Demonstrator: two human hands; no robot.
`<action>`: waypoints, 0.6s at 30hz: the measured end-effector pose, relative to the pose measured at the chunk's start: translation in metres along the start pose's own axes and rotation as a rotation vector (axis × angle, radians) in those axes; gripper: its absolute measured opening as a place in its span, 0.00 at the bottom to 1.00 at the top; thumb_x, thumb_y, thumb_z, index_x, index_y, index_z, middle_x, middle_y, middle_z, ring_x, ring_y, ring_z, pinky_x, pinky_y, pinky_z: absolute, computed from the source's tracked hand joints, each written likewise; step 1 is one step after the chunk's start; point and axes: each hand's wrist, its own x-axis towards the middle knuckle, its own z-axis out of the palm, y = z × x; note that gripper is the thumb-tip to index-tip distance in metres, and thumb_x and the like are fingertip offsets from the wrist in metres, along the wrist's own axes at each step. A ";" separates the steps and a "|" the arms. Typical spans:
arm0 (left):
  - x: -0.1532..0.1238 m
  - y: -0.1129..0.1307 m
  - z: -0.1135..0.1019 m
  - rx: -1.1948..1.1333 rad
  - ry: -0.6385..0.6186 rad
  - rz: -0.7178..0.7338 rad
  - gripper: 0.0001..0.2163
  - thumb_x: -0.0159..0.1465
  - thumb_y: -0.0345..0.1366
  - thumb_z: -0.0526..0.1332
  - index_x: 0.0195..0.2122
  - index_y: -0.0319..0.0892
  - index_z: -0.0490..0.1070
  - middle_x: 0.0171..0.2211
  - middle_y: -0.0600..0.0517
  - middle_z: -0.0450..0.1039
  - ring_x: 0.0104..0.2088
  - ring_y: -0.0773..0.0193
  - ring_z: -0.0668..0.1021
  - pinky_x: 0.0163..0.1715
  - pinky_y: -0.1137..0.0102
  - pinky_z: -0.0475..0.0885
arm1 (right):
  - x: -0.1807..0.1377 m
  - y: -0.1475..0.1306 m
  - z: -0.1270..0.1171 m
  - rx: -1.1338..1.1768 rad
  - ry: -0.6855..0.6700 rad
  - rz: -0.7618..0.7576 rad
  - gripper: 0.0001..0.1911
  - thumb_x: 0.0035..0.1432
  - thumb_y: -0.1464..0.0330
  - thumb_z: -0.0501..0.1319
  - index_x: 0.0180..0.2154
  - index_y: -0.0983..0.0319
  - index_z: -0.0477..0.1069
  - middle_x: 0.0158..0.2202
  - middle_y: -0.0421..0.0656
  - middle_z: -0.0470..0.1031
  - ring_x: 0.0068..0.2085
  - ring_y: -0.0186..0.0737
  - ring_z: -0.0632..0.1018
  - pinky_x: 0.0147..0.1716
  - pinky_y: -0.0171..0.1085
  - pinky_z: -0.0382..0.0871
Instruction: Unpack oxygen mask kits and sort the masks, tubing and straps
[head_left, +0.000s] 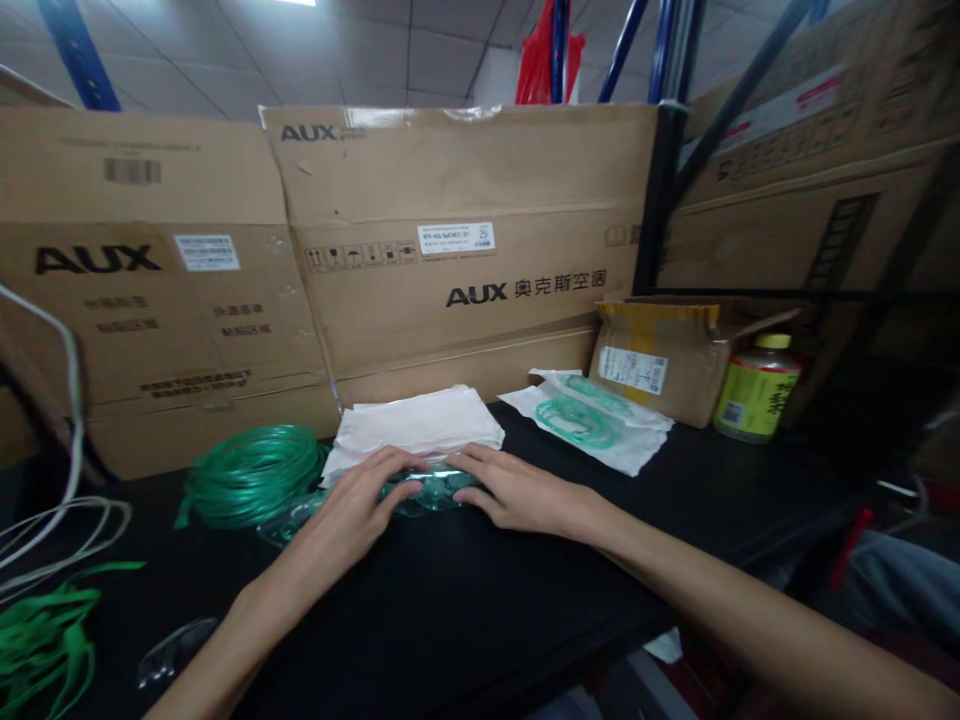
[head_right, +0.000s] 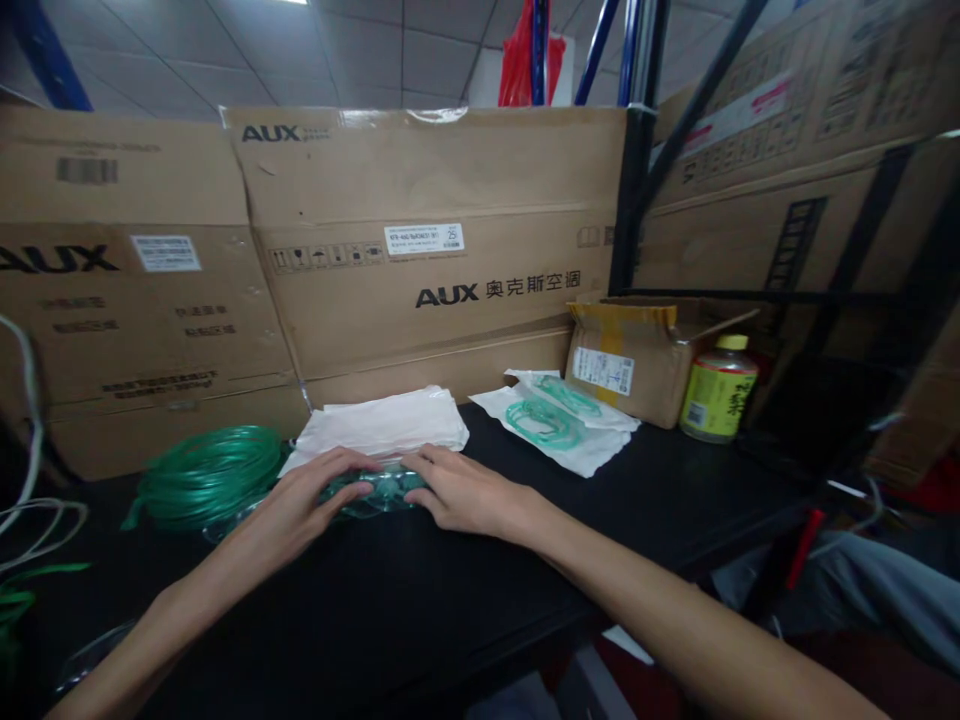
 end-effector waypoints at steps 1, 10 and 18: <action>0.001 -0.002 0.001 0.004 0.007 0.003 0.10 0.71 0.41 0.57 0.49 0.47 0.73 0.49 0.49 0.77 0.51 0.54 0.77 0.55 0.58 0.68 | 0.000 -0.001 0.000 -0.011 -0.001 0.006 0.23 0.70 0.64 0.56 0.63 0.64 0.63 0.57 0.54 0.70 0.58 0.50 0.73 0.59 0.45 0.67; 0.001 -0.008 0.006 0.106 0.081 0.087 0.13 0.72 0.44 0.54 0.51 0.47 0.73 0.48 0.49 0.76 0.50 0.55 0.78 0.52 0.60 0.71 | -0.003 -0.006 -0.010 -0.169 0.210 -0.017 0.20 0.70 0.62 0.57 0.60 0.60 0.69 0.53 0.49 0.74 0.52 0.43 0.77 0.53 0.40 0.71; 0.001 -0.011 0.012 0.176 0.226 0.130 0.13 0.72 0.41 0.53 0.54 0.48 0.71 0.49 0.49 0.73 0.51 0.56 0.76 0.53 0.62 0.70 | -0.017 0.060 -0.078 -0.675 0.349 0.490 0.20 0.72 0.64 0.50 0.47 0.70 0.76 0.47 0.59 0.76 0.51 0.57 0.74 0.50 0.52 0.68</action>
